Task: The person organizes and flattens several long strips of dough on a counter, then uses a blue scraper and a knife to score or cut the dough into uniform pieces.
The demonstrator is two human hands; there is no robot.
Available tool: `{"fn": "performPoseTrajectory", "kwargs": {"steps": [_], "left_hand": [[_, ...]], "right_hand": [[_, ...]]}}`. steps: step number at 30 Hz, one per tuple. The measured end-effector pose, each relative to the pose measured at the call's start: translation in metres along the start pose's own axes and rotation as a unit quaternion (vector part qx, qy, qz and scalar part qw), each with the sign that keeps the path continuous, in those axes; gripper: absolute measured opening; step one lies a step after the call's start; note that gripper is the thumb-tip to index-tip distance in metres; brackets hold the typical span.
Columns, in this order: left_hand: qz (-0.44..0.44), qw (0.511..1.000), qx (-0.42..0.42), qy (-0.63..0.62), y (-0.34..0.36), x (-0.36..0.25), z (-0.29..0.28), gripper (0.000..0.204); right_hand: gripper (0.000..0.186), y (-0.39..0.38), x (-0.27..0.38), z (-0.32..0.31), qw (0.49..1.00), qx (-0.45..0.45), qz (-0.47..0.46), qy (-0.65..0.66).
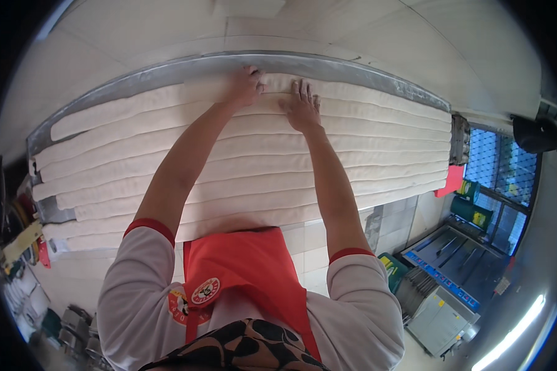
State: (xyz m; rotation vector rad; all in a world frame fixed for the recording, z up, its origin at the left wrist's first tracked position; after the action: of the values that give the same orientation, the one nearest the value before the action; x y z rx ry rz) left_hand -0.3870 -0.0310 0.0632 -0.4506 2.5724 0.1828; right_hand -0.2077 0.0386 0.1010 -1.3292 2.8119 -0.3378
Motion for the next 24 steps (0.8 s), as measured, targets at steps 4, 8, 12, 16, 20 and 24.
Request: {"fn": "performPoseTrajectory", "kwargs": {"steps": [4, 8, 12, 16, 20, 24], "left_hand": [[0.007, 0.999, 0.011, 0.039, 0.006, -0.019, 0.007, 0.054], [0.013, 0.998, 0.026, 0.052, 0.011, -0.060, 0.016, 0.060], [0.083, 0.989, 0.060, 0.105, -0.007, -0.093, 0.029, 0.070], [0.075, 0.993, 0.058, 0.066, -0.031, -0.141, 0.049, 0.077], [0.047, 0.997, 0.058, 0.010, -0.053, -0.141, 0.055, 0.076], [0.073, 0.994, 0.070, 0.031, -0.109, -0.136, 0.048, 0.071]], "right_hand": [[0.088, 0.013, -0.031, -0.011, 0.990, 0.130, 0.000, 0.054], [0.089, -0.017, -0.107, 0.008, 0.997, -0.031, 0.071, -0.007], [0.083, -0.007, -0.107, -0.009, 0.997, 0.060, 0.055, -0.002], [0.075, -0.014, -0.130, -0.006, 0.992, 0.012, -0.046, -0.114], [0.069, 0.006, -0.207, -0.012, 0.993, -0.087, -0.010, -0.077], [0.072, 0.022, -0.220, -0.018, 0.990, -0.121, 0.000, -0.072]]}}
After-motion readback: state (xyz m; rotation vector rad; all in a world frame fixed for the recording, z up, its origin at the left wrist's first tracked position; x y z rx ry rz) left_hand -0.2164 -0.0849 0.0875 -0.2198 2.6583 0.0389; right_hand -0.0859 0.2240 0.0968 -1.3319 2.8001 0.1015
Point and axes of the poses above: each hand's wrist, its own y-axis towards the middle knuckle, its own z-axis out of the palm, x = y × z, the point moved 6 cm from there along y, towards the middle knuckle, and after that the axes turned 5 degrees about -y, right-handed, at the moved point
